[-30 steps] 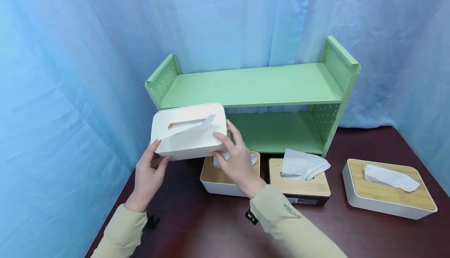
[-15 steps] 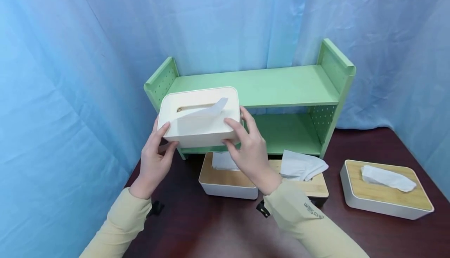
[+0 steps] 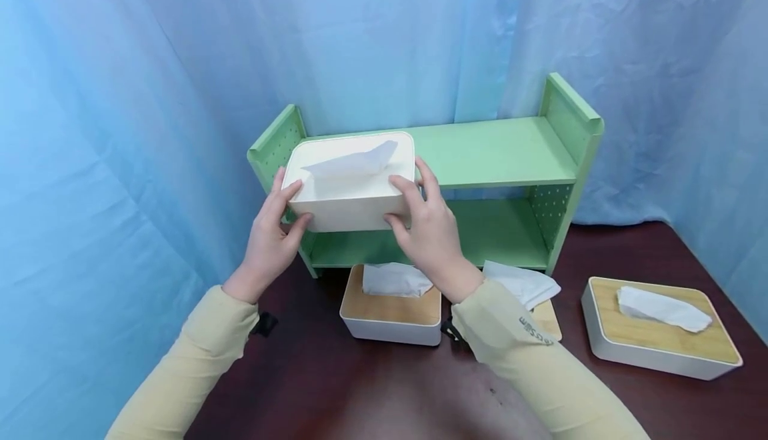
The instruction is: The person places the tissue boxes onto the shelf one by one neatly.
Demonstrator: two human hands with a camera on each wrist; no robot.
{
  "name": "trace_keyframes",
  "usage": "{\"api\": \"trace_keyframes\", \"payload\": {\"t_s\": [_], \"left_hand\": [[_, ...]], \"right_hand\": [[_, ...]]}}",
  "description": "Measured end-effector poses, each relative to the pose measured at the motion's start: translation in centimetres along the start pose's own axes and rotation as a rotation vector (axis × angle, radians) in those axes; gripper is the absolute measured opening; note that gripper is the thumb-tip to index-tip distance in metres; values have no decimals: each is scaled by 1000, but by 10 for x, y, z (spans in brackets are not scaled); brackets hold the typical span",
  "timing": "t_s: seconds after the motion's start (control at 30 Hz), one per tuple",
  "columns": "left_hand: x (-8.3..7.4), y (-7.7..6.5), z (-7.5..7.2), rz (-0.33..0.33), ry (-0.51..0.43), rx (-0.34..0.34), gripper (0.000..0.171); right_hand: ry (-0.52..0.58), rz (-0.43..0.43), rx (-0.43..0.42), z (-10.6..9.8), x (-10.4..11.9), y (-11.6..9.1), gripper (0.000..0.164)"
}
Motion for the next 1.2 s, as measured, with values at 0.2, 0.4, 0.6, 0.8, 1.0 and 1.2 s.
{"api": "trace_keyframes", "payload": {"t_s": [0.2, 0.4, 0.6, 0.8, 1.0, 1.2], "left_hand": [[3, 11, -3, -35, 10, 61, 49], [4, 27, -6, -66, 22, 95, 48], [7, 49, -9, -157, 3, 185, 50], [15, 69, -8, -287, -21, 274, 49], [27, 85, -3, -457, -134, 382, 50], [34, 100, -2, -540, -188, 428, 51]], "right_hand": [[-22, -19, 14, 3, -3, 8, 50], [13, 32, 70, 1, -14, 24, 50], [78, 138, 211, 2, -29, 44, 53], [151, 219, 309, 6, -46, 55, 53], [188, 253, 351, 9, -62, 62, 52], [221, 273, 366, 15, -77, 72, 52]]}}
Point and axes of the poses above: each hand's wrist, its own y-axis towards the middle knuckle, its own z-axis out of the palm, x = y × z, the point moved 5 cm from there along y, towards the middle knuckle, and after that the axes turned 15 degrees about -z, right-handed, at the moved point
